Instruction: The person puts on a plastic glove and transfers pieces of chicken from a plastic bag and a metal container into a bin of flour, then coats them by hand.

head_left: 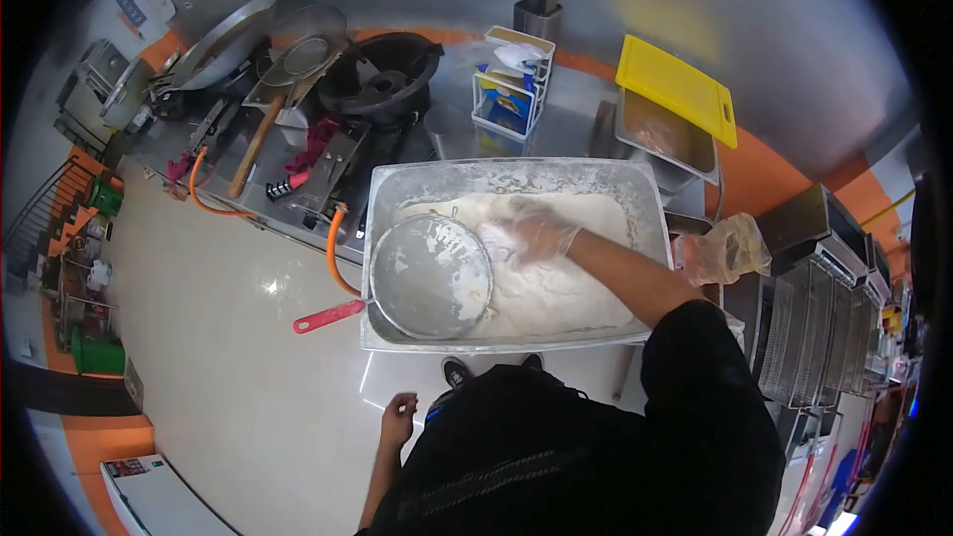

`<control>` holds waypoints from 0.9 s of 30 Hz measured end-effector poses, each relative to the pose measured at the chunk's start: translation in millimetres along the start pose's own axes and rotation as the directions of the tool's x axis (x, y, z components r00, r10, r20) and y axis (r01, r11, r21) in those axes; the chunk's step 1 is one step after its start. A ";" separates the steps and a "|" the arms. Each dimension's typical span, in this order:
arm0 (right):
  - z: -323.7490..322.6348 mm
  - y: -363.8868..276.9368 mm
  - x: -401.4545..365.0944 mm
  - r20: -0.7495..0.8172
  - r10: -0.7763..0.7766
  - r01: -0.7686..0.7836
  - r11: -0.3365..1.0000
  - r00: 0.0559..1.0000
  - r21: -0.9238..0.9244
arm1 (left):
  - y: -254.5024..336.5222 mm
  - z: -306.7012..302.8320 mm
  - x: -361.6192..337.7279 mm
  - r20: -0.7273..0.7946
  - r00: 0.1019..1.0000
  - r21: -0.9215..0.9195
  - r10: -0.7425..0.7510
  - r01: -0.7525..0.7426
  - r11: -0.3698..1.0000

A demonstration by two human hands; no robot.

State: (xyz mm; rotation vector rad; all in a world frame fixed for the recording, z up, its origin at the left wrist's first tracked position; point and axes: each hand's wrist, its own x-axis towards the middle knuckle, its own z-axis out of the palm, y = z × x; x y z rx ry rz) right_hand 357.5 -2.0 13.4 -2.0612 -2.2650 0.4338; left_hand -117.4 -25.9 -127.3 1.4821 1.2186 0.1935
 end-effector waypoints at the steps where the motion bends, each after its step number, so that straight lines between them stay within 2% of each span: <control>1: 4.9 -9.9 8.1 -0.003 -0.001 0.001 1.000 1.000 -0.008 | -49.3 -5.3 -0.2 -0.029 0.999 0.052 -0.023 0.025 0.998; 2: 7.7 -17.9 14.9 0.020 0.059 -0.058 0.998 0.998 -0.028 | -84.3 -8.9 -4.3 -0.059 0.997 0.105 -0.050 0.056 0.993; 4: 13.5 -21.6 21.2 0.047 0.119 -0.117 0.992 0.992 -0.049 | -81.9 -16.5 -37.4 -0.084 0.987 0.198 -0.133 0.148 0.969; 6: 14.6 -15.7 23.5 0.083 0.146 -0.146 0.989 0.986 -0.010 | -149.8 -25.5 -54.5 -0.023 0.980 0.388 -0.198 0.191 0.902; 7: 8.1 -14.5 20.0 0.084 0.151 -0.150 0.989 0.985 -0.015 | -204.1 -23.4 -60.0 -0.038 0.964 0.360 -0.265 0.260 0.896; 9: -9.1 -8.3 6.8 0.028 0.147 -0.147 0.925 0.989 0.350 | -254.6 -24.4 -71.6 -0.036 0.931 0.329 -0.364 0.355 0.875; 10: -11.1 -1.7 3.0 0.038 0.151 -0.155 0.927 0.988 0.343 | -260.8 -26.8 -80.8 -0.015 0.924 0.332 -0.383 0.366 0.869; 12: -10.9 17.5 -9.2 0.198 0.231 -0.289 0.890 0.953 0.353 | -270.1 -25.5 -94.5 0.019 0.917 0.342 -0.399 0.369 0.864; 13: -8.1 26.9 -17.6 0.239 0.108 -0.192 0.911 0.965 0.364 | -275.3 -26.7 -96.1 0.039 0.917 0.343 -0.397 0.360 0.867; 14: -2.4 32.2 -24.1 0.242 0.120 -0.203 0.911 0.963 0.359 | -279.3 -27.6 -95.3 0.048 0.920 0.350 -0.389 0.350 0.869; 16: -5.6 25.2 -36.3 0.152 0.007 -0.089 0.837 0.988 0.540 | -283.4 -29.9 -87.9 0.062 0.927 0.344 -0.370 0.328 0.880; 17: -8.1 14.5 -42.0 0.156 0.012 -0.095 0.839 0.988 0.536 | -285.6 -31.9 -82.0 0.065 0.931 0.338 -0.358 0.317 0.886; 19: -13.7 -8.4 -48.4 0.100 0.292 -0.297 0.775 0.951 0.559 | -285.5 -37.1 -64.8 0.054 0.943 0.301 -0.328 0.298 0.906; 21: -15.0 -11.2 -47.5 0.122 0.349 -0.351 0.731 0.929 0.585 | -250.6 -42.2 -53.1 0.020 0.952 0.185 -0.306 0.297 0.937; 22: -15.1 -11.9 -48.2 0.143 0.401 -0.399 0.681 0.905 0.614 | -173.3 -47.0 -55.5 -0.003 0.957 0.108 -0.290 0.289 0.951; 23: -20.5 -12.4 -50.5 0.147 0.403 -0.402 0.677 0.904 0.616 | -187.0 -47.1 -40.2 0.008 0.972 0.110 -0.236 0.234 0.966; 25: -38.4 -8.3 -56.2 0.361 0.418 -0.551 0.577 0.833 0.603 | -186.5 -48.4 -21.5 0.019 0.984 0.114 -0.178 0.175 0.978; 26: -36.8 -2.6 -60.7 0.360 0.419 -0.550 0.577 0.834 0.604 | -170.9 -47.9 -14.6 -0.025 0.973 -0.002 -0.229 0.229 0.973; 27: -32.2 5.9 -65.8 0.271 0.415 -0.496 0.719 0.868 0.487 | -159.0 -47.5 -11.4 -0.062 0.957 -0.121 -0.283 0.274 0.954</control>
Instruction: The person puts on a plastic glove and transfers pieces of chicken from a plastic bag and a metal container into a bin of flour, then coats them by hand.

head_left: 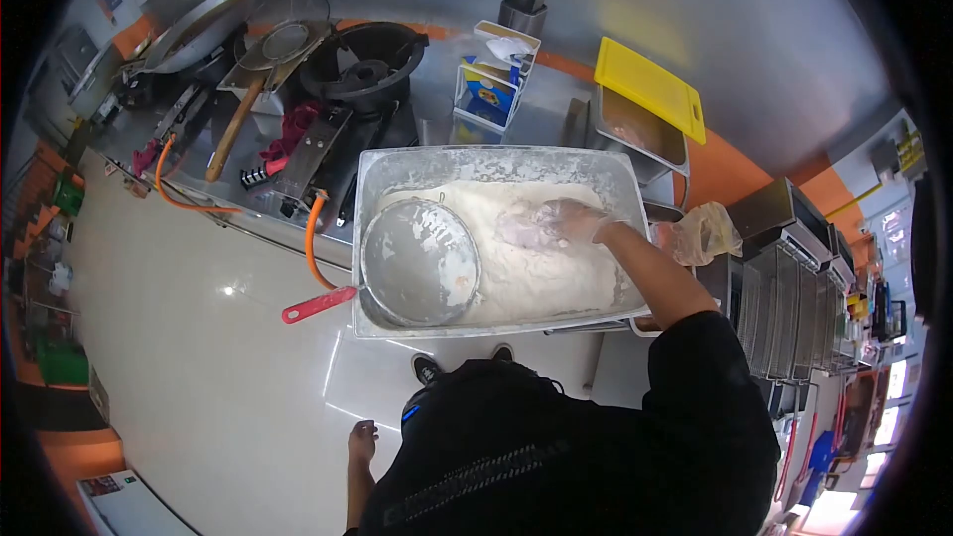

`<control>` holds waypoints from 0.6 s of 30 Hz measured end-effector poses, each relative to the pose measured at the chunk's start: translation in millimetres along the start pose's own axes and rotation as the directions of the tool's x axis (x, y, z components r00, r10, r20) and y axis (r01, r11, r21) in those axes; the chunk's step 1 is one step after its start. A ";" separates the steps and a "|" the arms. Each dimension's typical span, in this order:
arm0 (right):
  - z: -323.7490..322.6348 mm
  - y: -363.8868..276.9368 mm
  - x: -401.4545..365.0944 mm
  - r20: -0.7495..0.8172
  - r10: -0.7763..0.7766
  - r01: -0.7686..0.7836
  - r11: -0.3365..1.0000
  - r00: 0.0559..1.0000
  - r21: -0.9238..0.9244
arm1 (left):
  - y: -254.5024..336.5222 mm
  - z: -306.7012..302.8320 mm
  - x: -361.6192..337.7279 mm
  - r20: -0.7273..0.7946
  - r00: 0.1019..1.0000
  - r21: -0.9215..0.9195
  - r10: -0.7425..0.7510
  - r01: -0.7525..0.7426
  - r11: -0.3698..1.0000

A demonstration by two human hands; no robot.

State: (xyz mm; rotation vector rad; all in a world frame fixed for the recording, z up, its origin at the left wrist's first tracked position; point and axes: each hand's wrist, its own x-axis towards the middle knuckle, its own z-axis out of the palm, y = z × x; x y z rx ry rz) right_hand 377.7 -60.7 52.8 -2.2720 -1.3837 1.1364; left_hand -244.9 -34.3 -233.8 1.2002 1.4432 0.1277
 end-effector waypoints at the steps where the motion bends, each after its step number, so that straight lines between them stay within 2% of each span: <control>1: -1.4 8.7 -0.2 -0.060 -0.077 0.065 0.981 0.995 -0.181 | 1.5 1.0 0.5 -0.002 1.000 -0.001 0.003 -0.003 1.000; 2: -1.3 14.0 -2.6 -0.062 -0.082 0.070 0.981 0.995 -0.183 | -5.4 1.9 5.0 0.009 1.000 -0.057 -0.012 0.012 0.998; 3: 0.6 19.0 -5.4 -0.125 -0.232 0.189 0.939 0.965 -0.288 | -13.3 1.7 6.6 0.020 0.999 -0.113 -0.026 0.028 0.993; 4: 1.3 23.6 -6.0 -0.168 -0.381 0.291 0.871 0.909 -0.395 | -18.4 2.2 3.0 0.015 1.000 -0.115 -0.024 0.026 0.993; 5: -0.7 29.8 -2.3 -0.166 -0.386 0.297 0.869 0.907 -0.396 | -25.1 3.9 -1.6 0.024 1.000 -0.033 -0.011 0.012 0.999; 6: -3.5 36.0 2.9 -0.111 -0.292 0.250 0.923 0.950 -0.293 | -32.8 4.8 -8.9 0.034 0.999 0.050 -0.001 -0.001 0.999; 7: -5.8 40.0 7.2 -0.043 -0.199 0.188 0.964 0.979 -0.189 | -57.7 6.2 -8.4 0.030 1.000 0.050 -0.002 0.000 0.999; 8: -8.0 37.7 8.3 -0.043 -0.200 0.189 0.964 0.979 -0.186 | -92.0 8.2 -2.0 0.051 0.995 0.002 -0.086 0.086 0.996; 9: -10.3 31.6 8.0 0.097 -0.119 0.138 0.965 0.988 -0.223 | -114.2 6.2 -2.1 0.077 0.983 -0.041 -0.167 0.171 0.984; 10: -11.7 27.7 8.9 0.230 -0.029 0.091 0.960 0.973 -0.266 | -125.8 0.0 -9.0 0.076 0.983 -0.033 -0.165 0.168 0.985; 11: -11.4 29.9 16.1 0.226 -0.029 0.089 0.962 0.974 -0.260 | -133.3 -4.8 -15.0 0.142 0.990 0.271 -0.022 -0.017 0.962; 12: -9.7 34.8 27.3 0.224 -0.027 0.094 0.951 0.974 -0.295 | -135.6 -6.9 -17.2 0.247 0.965 0.530 0.092 -0.214 0.821; 13: -8.0 40.9 36.3 0.222 -0.025 0.100 0.938 0.975 -0.331 | -130.0 -7.2 -25.0 0.248 0.964 0.533 0.094 -0.216 0.818; 14: -6.8 46.6 42.0 0.220 -0.027 0.100 0.939 0.975 -0.329 | -116.2 -6.6 -43.3 0.181 0.983 0.470 0.012 -0.097 0.877; 15: -5.6 51.5 47.5 0.031 -0.089 0.094 0.962 0.996 -0.255 | -106.7 -6.5 -54.2 0.118 0.990 0.395 -0.075 0.022 0.918; 16: -4.3 54.7 52.0 -0.163 -0.134 0.104 0.978 0.977 -0.179 | -104.9 -7.1 -53.4 0.113 0.991 0.397 -0.072 0.021 0.918; 17: -1.2 55.0 54.9 -0.166 -0.139 0.110 0.978 0.976 -0.177 | -112.7 -7.7 -46.7 0.121 0.992 0.403 0.017 -0.065 0.913; 18: 3.9 54.8 58.5 -0.244 -0.210 0.173 0.971 0.947 -0.164 | -119.1 -6.6 -36.4 0.129 0.986 0.409 0.106 -0.151 0.900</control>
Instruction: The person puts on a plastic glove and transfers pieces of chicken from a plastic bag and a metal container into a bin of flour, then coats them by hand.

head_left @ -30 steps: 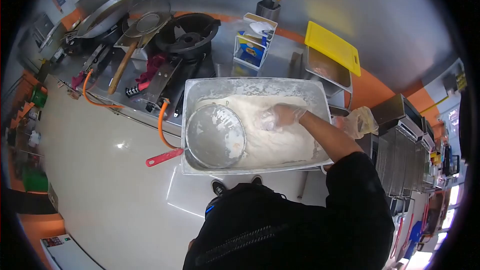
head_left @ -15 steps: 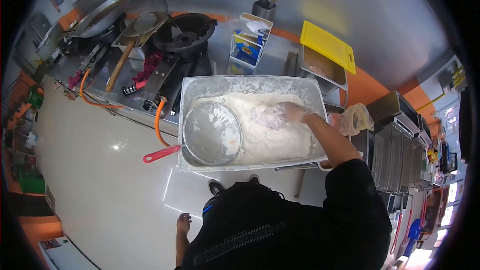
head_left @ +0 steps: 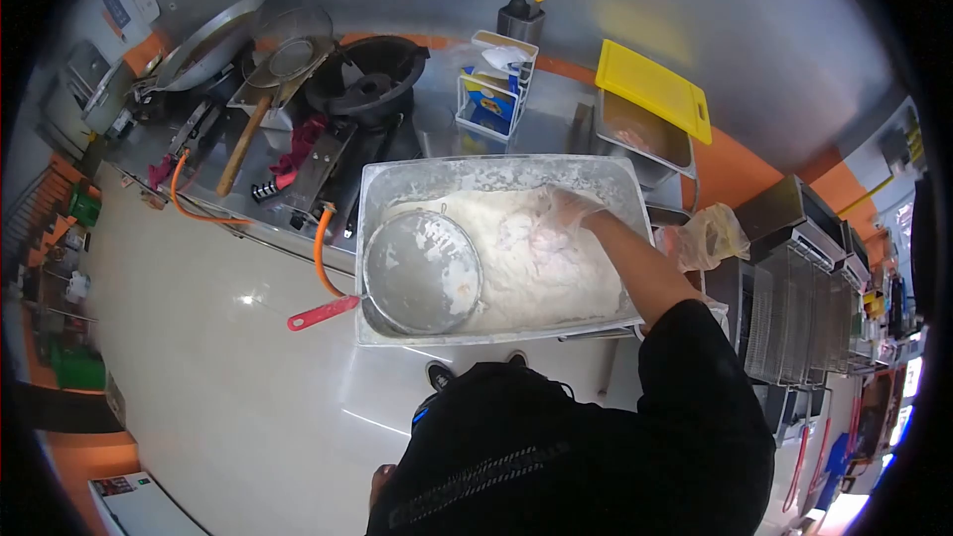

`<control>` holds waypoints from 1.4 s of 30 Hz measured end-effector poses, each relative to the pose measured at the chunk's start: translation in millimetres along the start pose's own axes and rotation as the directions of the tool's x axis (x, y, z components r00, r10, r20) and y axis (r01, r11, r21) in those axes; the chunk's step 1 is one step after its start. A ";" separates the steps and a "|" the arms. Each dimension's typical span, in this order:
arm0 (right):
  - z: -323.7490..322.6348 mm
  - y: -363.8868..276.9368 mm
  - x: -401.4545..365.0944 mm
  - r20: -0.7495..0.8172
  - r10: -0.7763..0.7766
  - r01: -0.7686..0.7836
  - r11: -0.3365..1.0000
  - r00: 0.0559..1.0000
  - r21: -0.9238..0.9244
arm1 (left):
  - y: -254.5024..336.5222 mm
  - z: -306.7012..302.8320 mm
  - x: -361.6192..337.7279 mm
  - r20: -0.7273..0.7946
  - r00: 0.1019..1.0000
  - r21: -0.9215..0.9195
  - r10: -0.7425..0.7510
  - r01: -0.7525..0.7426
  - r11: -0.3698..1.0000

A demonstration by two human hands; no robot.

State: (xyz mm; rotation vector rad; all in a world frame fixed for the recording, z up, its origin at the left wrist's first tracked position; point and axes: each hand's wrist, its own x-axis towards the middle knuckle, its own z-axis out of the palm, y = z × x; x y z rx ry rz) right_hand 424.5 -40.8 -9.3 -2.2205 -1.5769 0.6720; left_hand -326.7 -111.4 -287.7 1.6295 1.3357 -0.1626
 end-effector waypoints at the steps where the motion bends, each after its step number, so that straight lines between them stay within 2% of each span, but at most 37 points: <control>1: 5.8 -0.1 3.8 -0.093 -0.058 0.061 0.998 0.994 0.026 | 1.0 1.0 11.7 -0.008 1.000 0.005 -0.001 0.001 1.000; 2: 12.5 4.9 11.7 -0.096 -0.063 0.066 0.997 0.993 0.033 | 3.1 1.4 22.3 0.029 0.998 0.050 -0.053 0.052 0.997; 4: 23.3 13.1 26.1 0.090 -0.162 0.166 0.986 0.983 -0.032 | 17.1 -4.6 24.8 0.060 0.992 0.104 -0.111 0.105 0.989; 5: 24.4 8.1 24.7 0.087 -0.164 0.167 0.986 0.983 -0.027 | 41.8 -7.6 18.4 0.021 0.989 0.006 -0.148 0.148 0.989; 6: 22.4 -3.5 18.6 0.117 -0.090 0.086 0.995 0.989 0.041 | 68.7 -11.9 12.6 -0.013 0.982 -0.094 -0.187 0.185 0.978; 7: 22.7 -13.6 13.4 0.153 -0.018 0.001 0.994 0.988 0.106 | 86.8 -16.7 11.2 -0.015 0.982 -0.090 -0.189 0.187 0.978; 8: 26.6 -19.0 10.3 0.153 -0.018 0.001 0.994 0.988 0.109 | 96.7 -18.8 11.7 -0.003 0.986 -0.057 -0.167 0.166 0.984; 10: 34.4 -28.0 2.9 0.143 0.060 -0.068 0.997 0.988 0.046 | 106.8 -19.8 11.2 0.011 0.989 -0.023 -0.145 0.145 0.989; 13: 41.5 -36.7 -8.2 0.081 0.013 -0.019 0.997 0.997 0.072 | 75.0 -5.7 26.7 -0.057 0.996 -0.109 -0.067 0.060 0.992; 14: 36.7 -40.4 -11.4 0.077 0.013 -0.018 0.997 0.997 0.070 | 68.4 -5.1 31.1 0.025 0.990 -0.021 -0.139 0.139 0.990; 15: 32.3 -43.8 -15.5 -0.013 -0.041 0.042 0.998 0.999 0.048 | 60.8 -3.8 32.6 0.099 0.971 0.075 -0.218 0.211 0.974; 16: 28.7 -45.8 -16.5 -0.102 -0.096 0.099 0.995 0.990 0.022 | 56.7 -3.9 33.0 0.098 0.972 0.078 -0.216 0.209 0.975; 17: 27.4 -43.1 -15.0 -0.105 -0.095 0.097 0.995 0.990 0.023 | 50.6 -2.7 32.5 0.023 0.972 0.035 -0.234 0.233 0.972; 18: 25.4 -38.2 -13.8 -0.113 -0.173 0.171 0.985 0.978 -0.032 | 43.4 1.7 27.6 -0.048 0.966 -0.013 -0.255 0.255 0.967; 19: 23.7 -33.5 -15.2 -0.116 -0.247 0.238 0.967 0.962 -0.086 | 37.2 -1.1 34.2 -0.050 0.997 0.009 -0.065 0.066 0.998; 20: 18.1 -33.8 -18.8 -0.121 -0.239 0.231 0.970 0.963 -0.083 | 29.9 -4.5 30.7 -0.050 0.990 0.032 0.135 -0.133 0.991; 21: 6.3 -38.4 -21.9 -0.052 -0.233 0.228 0.970 0.971 -0.081 | 23.7 -7.5 27.3 -0.049 0.945 0.055 0.322 -0.319 0.946; 22: -1.6 -40.7 -22.2 0.017 -0.229 0.230 0.970 0.973 -0.081 | 25.0 -5.8 32.6 -0.039 0.985 0.047 0.169 -0.167 0.985; 23: -0.9 -34.5 -20.9 0.015 -0.231 0.231 0.969 0.973 -0.083 | 27.8 -4.5 39.5 -0.029 1.000 0.043 0.007 -0.006 0.999; 24: 1.3 -23.8 -19.2 0.022 -0.129 0.130 0.989 0.991 -0.065 | 25.3 -5.9 37.9 -0.018 0.988 0.043 -0.151 0.151 0.988; 25: -0.6 -23.4 -20.9 0.031 -0.024 0.026 0.999 0.999 -0.046 | 24.7 -0.4 36.9 -0.018 0.988 0.037 -0.155 0.156 0.987; 28: -12.2 -22.4 -30.4 0.037 0.010 -0.006 0.995 0.999 -0.104 | 33.5 -7.5 51.4 -0.018 0.990 -0.038 -0.141 0.140 0.989; 29: -14.9 -19.0 -32.6 0.035 0.013 -0.009 0.994 0.999 -0.110 | 46.8 -10.5 56.7 0.054 0.974 0.031 -0.219 0.217 0.976; 30: -13.6 -12.2 -42.0 -0.032 -0.061 0.056 0.991 0.998 -0.120 | 54.9 -9.3 54.4 0.128 0.944 0.114 -0.303 0.289 0.950; 31: -11.5 -8.5 -44.7 -0.108 -0.143 0.128 0.983 0.984 -0.133 | 55.7 -10.2 55.4 0.127 0.946 0.122 -0.298 0.284 0.951; 32: -6.5 6.2 -45.7 -0.117 -0.141 0.125 0.983 0.983 -0.133 | 54.8 -8.5 57.3 0.039 0.975 0.122 -0.219 0.213 0.969; 33: 2.9 31.9 -46.4 -0.243 -0.195 0.156 0.973 0.950 -0.171 | 54.9 -5.4 58.1 -0.047 0.989 0.123 -0.139 0.144 0.982; 34: 8.5 46.2 -48.7 -0.358 -0.249 0.181 0.960 0.900 -0.212 | 59.0 -5.0 59.1 -0.046 0.989 0.120 -0.139 0.144 0.982; 35: -3.4 29.9 -59.9 -0.356 -0.248 0.180 0.960 0.901 -0.212 | 63.8 -7.7 60.3 0.017 0.989 0.157 -0.145 0.141 0.977; 36: -19.9 13.3 -74.7 -0.307 -0.257 0.164 0.940 0.916 -0.298 | 68.3 -11.6 59.8 0.077 0.986 0.195 -0.151 0.134 0.972; 37: -37.1 -5.7 -84.2 -0.261 -0.267 0.154 0.910 0.928 -0.385 | 74.5 -13.4 58.1 0.071 0.987 0.192 -0.145 0.129 0.973; 38: -44.4 -12.1 -87.9 -0.262 -0.279 0.163 0.906 0.924 -0.391 | 77.3 -8.9 55.1 0.028 0.971 -0.074 -0.239 0.240 0.968; 39: -48.7 -15.6 -92.6 -0.235 -0.332 0.179 0.846 0.913 -0.502 | 79.3 -3.7 50.7 0.017 0.941 -0.340 -0.339 0.324 0.883; 40: -52.2 -18.6 -97.6 -0.203 -0.377 0.188 0.776 0.904 -0.602 | 77.9 -1.8 48.0 0.015 0.940 -0.345 -0.340 0.324 0.881; 42: -60.9 -25.5 -105.7 -0.211 -0.326 0.165 0.821 0.922 -0.547 | 75.5 -3.9 45.8 -0.006 0.990 -0.107 -0.142 0.141 0.984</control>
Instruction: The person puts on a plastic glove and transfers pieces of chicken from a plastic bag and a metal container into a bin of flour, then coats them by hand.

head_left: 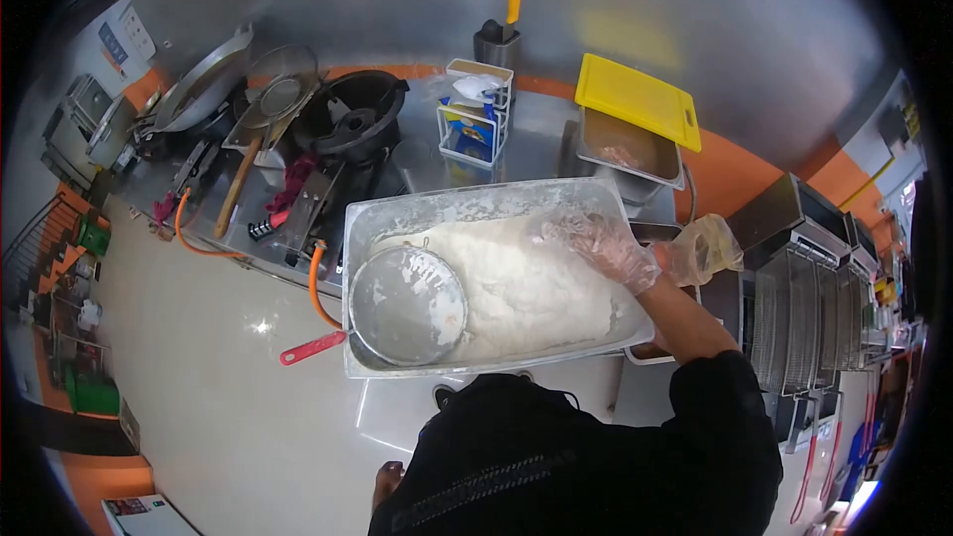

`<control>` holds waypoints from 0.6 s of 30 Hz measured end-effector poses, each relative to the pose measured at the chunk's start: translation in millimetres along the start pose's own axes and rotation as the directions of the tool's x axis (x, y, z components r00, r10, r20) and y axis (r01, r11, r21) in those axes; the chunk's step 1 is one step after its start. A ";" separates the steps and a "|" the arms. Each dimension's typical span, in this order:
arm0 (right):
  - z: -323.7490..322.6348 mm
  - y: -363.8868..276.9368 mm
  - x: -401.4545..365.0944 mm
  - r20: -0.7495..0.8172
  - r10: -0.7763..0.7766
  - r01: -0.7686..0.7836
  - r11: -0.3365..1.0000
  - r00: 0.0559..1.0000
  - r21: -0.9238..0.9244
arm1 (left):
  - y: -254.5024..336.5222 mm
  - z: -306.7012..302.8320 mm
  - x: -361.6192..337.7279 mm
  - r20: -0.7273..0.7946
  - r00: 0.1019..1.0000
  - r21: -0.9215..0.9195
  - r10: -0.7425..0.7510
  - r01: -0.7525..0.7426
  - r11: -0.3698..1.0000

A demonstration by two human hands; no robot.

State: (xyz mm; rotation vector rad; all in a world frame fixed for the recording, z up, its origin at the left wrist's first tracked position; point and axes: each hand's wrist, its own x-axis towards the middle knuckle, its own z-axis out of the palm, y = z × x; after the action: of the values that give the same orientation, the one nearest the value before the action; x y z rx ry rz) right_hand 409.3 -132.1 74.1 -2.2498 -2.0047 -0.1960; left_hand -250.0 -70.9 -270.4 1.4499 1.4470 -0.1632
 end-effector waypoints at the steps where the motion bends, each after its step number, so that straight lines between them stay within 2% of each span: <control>1: -6.2 0.1 -2.0 0.028 0.053 -0.054 0.997 0.998 0.057 | -11.4 1.0 6.8 0.004 1.000 0.003 0.005 -0.005 1.000; 2: -12.5 -1.0 -2.8 0.027 0.063 -0.064 0.997 0.998 0.052 | -25.7 3.7 18.3 0.058 0.985 0.220 0.163 -0.172 0.960; 3: -18.6 -2.2 -2.8 0.022 0.124 -0.126 0.983 0.992 0.135 | -26.6 5.7 26.1 0.146 0.942 0.415 0.303 -0.336 0.846; 4: -23.0 0.6 -4.6 0.018 0.186 -0.185 0.958 0.982 0.217 | -21.3 7.6 27.8 0.156 0.937 0.418 0.312 -0.349 0.839; 5: -18.0 12.9 -6.4 0.014 0.199 -0.197 0.957 0.980 0.211 | -14.2 8.8 23.6 0.061 0.988 0.361 0.145 -0.157 0.919; 6: -7.1 31.8 -4.4 -0.047 0.188 -0.181 0.976 0.981 0.120 | -7.3 9.9 19.4 -0.025 0.999 0.282 -0.037 0.042 0.959; 7: -3.5 47.9 -0.4 -0.106 0.167 -0.165 0.986 0.980 0.028 | -3.7 11.4 17.0 -0.022 0.999 0.285 -0.027 0.033 0.958; 8: -28.5 48.9 7.4 -0.111 0.173 -0.171 0.985 0.979 0.025 | -2.5 12.6 14.0 -0.038 0.999 0.256 0.035 -0.024 0.966; 10: -104.4 39.1 25.9 -0.265 -0.020 0.013 1.000 0.964 -0.026 | -1.8 14.0 15.3 -0.058 0.993 0.228 0.104 -0.088 0.970; 11: -116.4 47.8 28.0 -0.270 -0.018 0.010 0.999 0.963 -0.030 | -1.4 13.2 16.4 0.021 0.992 0.327 0.122 -0.122 0.937; 12: -126.5 58.4 27.7 -0.333 0.117 -0.090 0.991 0.936 0.096 | 0.7 13.6 20.0 0.100 0.986 0.420 0.132 -0.162 0.893; 13: -133.5 70.8 27.1 -0.377 0.254 -0.177 0.958 0.891 0.226 | 5.5 13.9 17.2 0.100 0.985 0.421 0.140 -0.169 0.891; 14: -133.2 87.8 27.7 -0.382 0.255 -0.179 0.958 0.888 0.222 | 9.2 13.0 8.0 0.123 0.982 0.388 0.143 -0.180 0.904; 15: -125.9 108.9 28.9 -0.394 0.278 -0.240 0.960 0.876 0.144 | 15.7 12.6 3.3 0.145 0.978 0.355 0.147 -0.190 0.915; 16: -117.7 128.5 30.4 -0.408 0.300 -0.300 0.952 0.862 0.067 | 20.3 13.3 -0.5 0.138 0.982 0.339 0.133 -0.172 0.925; 17: -111.2 147.4 32.3 -0.416 0.301 -0.302 0.951 0.858 0.065 | 25.7 15.1 -1.2 0.125 0.984 0.336 0.126 -0.161 0.928; 18: -103.9 166.2 34.9 -0.220 0.234 -0.262 0.959 0.947 -0.106 | 31.1 17.3 -2.3 0.118 0.986 0.332 0.120 -0.153 0.931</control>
State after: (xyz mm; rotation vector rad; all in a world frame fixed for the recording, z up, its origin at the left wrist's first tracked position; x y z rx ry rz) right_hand 576.7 -135.4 181.7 -2.4219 -1.6326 -0.5283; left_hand -216.5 -76.6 -259.7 1.7928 1.2759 -0.4072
